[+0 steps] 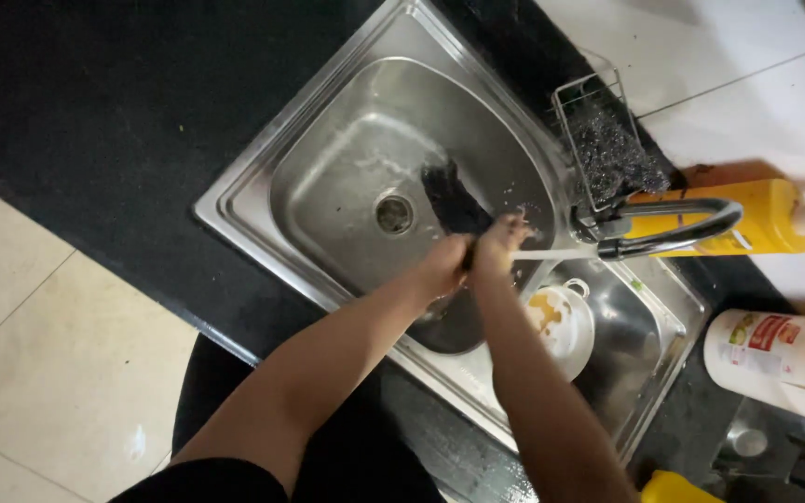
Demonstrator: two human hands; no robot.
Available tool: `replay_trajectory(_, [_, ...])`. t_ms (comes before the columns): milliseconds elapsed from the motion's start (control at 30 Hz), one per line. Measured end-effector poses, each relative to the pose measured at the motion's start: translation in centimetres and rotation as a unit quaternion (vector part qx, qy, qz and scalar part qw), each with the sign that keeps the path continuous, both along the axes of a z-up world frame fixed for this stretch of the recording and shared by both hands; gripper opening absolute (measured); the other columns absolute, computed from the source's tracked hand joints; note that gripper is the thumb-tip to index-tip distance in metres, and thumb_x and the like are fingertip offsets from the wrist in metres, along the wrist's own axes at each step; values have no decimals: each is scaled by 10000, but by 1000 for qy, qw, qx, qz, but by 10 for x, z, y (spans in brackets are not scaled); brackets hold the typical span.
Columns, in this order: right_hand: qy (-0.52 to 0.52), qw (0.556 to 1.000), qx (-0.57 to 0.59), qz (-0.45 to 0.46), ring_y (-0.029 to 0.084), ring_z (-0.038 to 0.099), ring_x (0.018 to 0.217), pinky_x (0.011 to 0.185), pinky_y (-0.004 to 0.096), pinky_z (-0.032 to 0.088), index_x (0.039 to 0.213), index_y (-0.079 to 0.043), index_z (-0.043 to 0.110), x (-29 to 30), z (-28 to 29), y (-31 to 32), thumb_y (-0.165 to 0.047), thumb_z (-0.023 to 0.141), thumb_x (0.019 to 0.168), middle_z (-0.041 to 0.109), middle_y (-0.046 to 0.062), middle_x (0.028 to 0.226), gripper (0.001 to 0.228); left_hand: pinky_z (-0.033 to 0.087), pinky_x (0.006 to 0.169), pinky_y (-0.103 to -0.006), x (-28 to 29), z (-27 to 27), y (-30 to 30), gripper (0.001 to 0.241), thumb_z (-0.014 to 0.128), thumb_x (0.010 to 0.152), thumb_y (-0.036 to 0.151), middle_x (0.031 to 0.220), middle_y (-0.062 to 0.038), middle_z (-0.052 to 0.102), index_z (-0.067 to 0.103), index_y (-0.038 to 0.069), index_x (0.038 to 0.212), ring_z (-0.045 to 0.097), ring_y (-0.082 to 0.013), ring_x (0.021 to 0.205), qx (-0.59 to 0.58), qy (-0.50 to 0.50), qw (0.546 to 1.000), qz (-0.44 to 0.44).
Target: Washing small bowls at a sink, storing them in a rack, and wiping down a kitchen countertop and gas stove with a cloth.
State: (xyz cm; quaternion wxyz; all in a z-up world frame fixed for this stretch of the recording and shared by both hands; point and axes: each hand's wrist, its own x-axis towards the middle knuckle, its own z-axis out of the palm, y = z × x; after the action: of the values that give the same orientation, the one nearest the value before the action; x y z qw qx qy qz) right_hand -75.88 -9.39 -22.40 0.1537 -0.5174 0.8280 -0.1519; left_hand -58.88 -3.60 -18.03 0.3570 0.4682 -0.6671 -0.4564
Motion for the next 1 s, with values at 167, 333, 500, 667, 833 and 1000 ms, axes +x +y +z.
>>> replay_trajectory(167, [123,988,83,46,481,685,1136,938,559,559,1307,-62,517,7,-43,30,-182,353,1074,589,234,1258,309,401,1174,-510,43,74,16,534,765,936,449,1393,-159,648,655,155,1368,581,-389,1309,251,260,932,21])
replay_trajectory(333, [151,962,175,145,503,659,1200,986,569,546,1434,-84,477,-2,68,24,-132,299,1093,499,286,1418,387,481,1040,-498,28,92,-16,607,664,873,605,1346,-168,587,575,202,1318,571,-352,1286,286,15,958,-21])
replay_trajectory(500, [-134,990,35,22,403,711,1075,978,468,503,1002,-49,742,90,205,52,-467,444,1139,744,249,1011,531,450,1159,-466,63,119,-10,864,809,685,650,1487,-135,616,680,146,1374,553,-332,1399,541,212,798,159])
replay_trajectory(667, [-39,969,151,192,339,726,1108,937,490,569,1274,-137,694,149,257,61,-617,534,1057,765,170,1127,550,250,1229,-563,22,10,-3,902,458,969,681,1615,-254,342,308,81,1626,357,-442,1464,208,-450,821,-285])
replay_trajectory(833, [-212,963,-117,121,196,688,855,772,343,560,1107,-129,812,172,325,81,-281,679,1032,790,106,915,216,388,1052,-533,90,148,9,497,772,882,333,1248,-163,630,510,207,1286,607,-358,1205,31,66,992,102])
replay_trajectory(1000, [-585,756,-231,-184,405,705,1219,1067,528,568,1375,49,644,143,312,82,-199,539,1039,712,250,1275,431,566,931,-425,54,146,-14,405,634,1000,479,1119,-246,707,709,85,1057,716,-384,1071,178,419,887,78])
